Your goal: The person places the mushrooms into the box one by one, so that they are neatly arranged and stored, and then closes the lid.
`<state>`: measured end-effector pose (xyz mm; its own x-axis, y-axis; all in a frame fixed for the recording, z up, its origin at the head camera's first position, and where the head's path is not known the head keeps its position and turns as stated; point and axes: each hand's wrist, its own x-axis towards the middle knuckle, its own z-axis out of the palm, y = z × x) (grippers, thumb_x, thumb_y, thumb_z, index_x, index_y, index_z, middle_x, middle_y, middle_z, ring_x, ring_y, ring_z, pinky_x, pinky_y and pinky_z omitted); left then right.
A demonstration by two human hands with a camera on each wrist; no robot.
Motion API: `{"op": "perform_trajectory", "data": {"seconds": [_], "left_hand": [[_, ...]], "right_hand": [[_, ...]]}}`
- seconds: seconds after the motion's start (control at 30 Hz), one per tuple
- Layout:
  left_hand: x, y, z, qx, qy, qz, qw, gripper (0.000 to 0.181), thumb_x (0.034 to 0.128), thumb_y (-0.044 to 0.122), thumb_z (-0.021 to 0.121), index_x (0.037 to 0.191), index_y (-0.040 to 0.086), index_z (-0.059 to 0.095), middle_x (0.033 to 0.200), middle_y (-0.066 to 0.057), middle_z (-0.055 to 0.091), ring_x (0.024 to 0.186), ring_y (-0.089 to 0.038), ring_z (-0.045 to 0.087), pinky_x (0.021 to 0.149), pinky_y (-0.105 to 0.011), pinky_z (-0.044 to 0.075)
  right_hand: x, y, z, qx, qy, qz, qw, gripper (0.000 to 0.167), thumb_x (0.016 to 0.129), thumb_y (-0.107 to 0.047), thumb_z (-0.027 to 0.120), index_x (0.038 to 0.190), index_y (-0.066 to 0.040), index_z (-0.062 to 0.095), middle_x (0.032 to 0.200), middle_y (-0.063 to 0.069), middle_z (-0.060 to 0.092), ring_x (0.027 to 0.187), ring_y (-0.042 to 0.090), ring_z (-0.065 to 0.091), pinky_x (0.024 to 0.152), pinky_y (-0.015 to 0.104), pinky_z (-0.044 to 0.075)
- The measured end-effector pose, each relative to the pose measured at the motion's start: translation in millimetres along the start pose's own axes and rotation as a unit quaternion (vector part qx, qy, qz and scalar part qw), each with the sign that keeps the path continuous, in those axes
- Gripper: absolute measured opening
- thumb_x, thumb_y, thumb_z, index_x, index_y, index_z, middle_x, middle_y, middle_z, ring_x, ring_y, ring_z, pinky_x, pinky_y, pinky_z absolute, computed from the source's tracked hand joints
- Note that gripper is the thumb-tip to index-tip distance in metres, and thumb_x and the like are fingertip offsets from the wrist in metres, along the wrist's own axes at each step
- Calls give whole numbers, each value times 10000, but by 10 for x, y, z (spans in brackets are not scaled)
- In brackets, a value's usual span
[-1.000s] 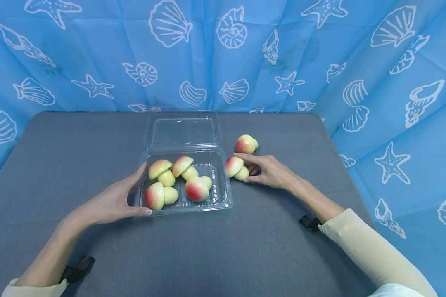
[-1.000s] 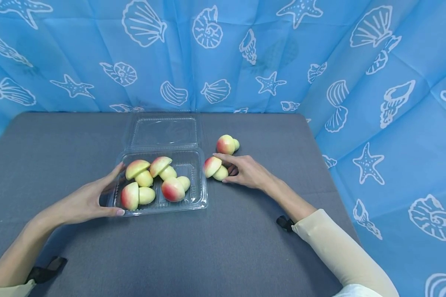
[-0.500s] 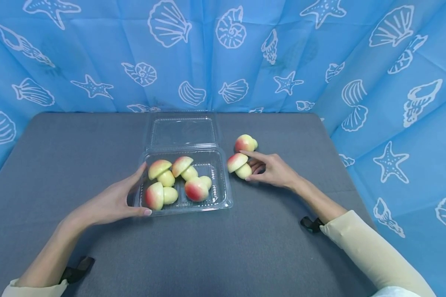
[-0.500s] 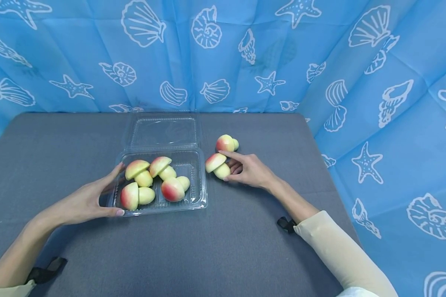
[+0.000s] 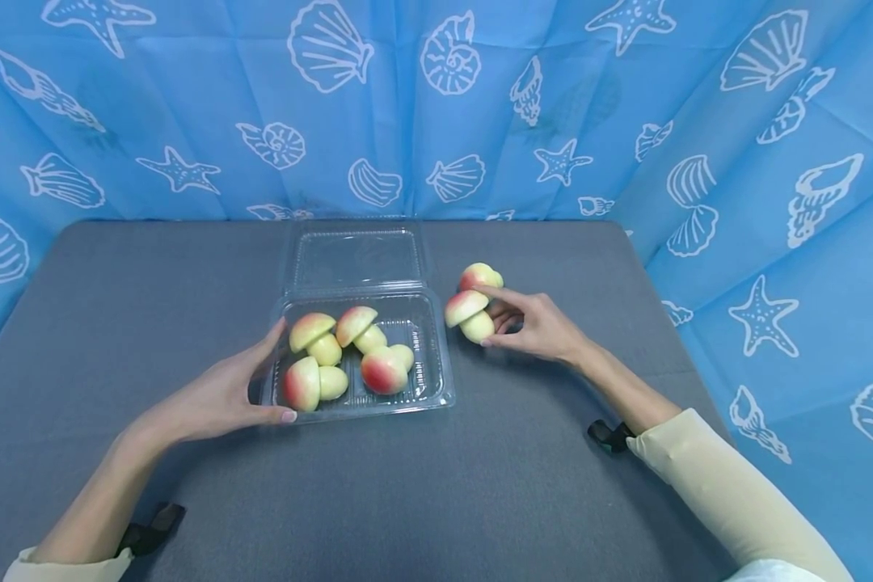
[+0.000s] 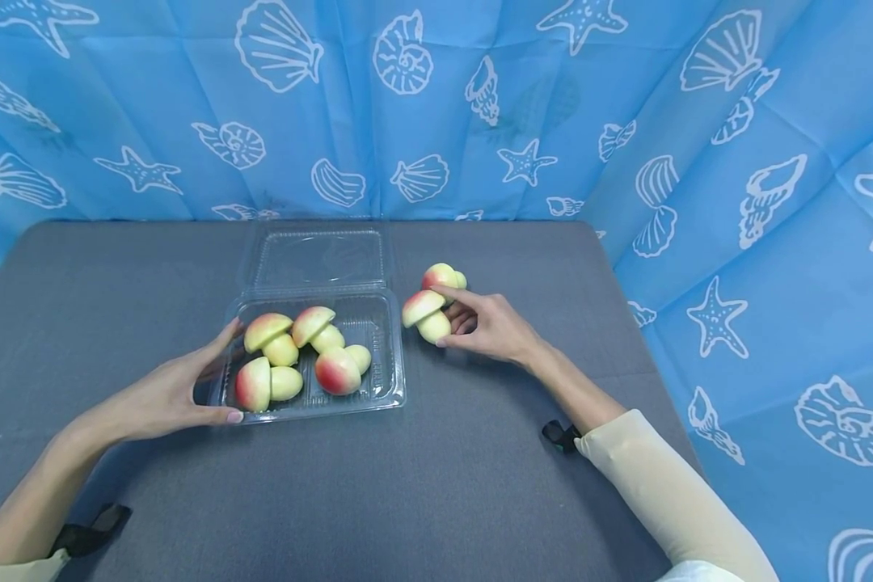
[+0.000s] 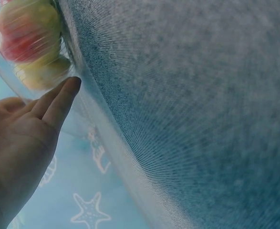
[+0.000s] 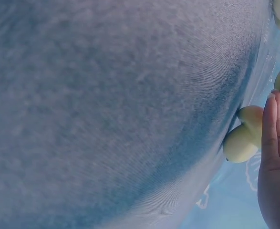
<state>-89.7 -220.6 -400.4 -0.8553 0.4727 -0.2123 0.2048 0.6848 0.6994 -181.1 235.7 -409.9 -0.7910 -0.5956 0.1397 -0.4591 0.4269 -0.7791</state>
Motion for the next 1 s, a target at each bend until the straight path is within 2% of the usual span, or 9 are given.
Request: {"op": "perform_trajectory", "data": {"seconds": [0.03, 0.27, 0.7, 1.0], "left_hand": [[1, 1, 0, 12, -8, -10, 10000, 1252, 765, 626, 762, 1602, 117, -18, 1638, -211, 109, 1381, -468, 367, 1057, -619, 365], [6, 1, -1, 15, -6, 15, 10000, 1259, 762, 623, 766, 1601, 111, -21, 1638, -212, 104, 1360, -467, 397, 1047, -608, 383], [16, 2, -7, 5, -1, -34, 10000, 1271, 751, 607, 786, 1601, 108, -17, 1634, -223, 111, 1347, -465, 417, 1046, -598, 390], [16, -1, 4, 13, -4, -32, 10000, 1273, 752, 603, 788, 1601, 113, -24, 1634, -226, 108, 1343, -470, 421, 1047, -601, 388]], "right_hand": [[6, -3, 0, -1, 18, -24, 10000, 787, 777, -110, 863, 1474, -155, 501, 949, 49, 725, 790, 159, 700, 733, 322, 593], [56, -434, -41, -24, 18, 25, 10000, 741, 762, 49, 825, 1420, 64, 485, 954, 229, 707, 804, 324, 695, 755, 501, 583], [147, -542, -62, -238, 54, -99, 9997, 740, 771, 13, 832, 1426, 50, 488, 963, 202, 717, 800, 287, 697, 761, 449, 590], [214, -662, -56, -262, 102, -77, 9996, 699, 778, 20, 824, 1395, 88, 503, 970, 213, 711, 796, 292, 695, 757, 456, 588]]}}
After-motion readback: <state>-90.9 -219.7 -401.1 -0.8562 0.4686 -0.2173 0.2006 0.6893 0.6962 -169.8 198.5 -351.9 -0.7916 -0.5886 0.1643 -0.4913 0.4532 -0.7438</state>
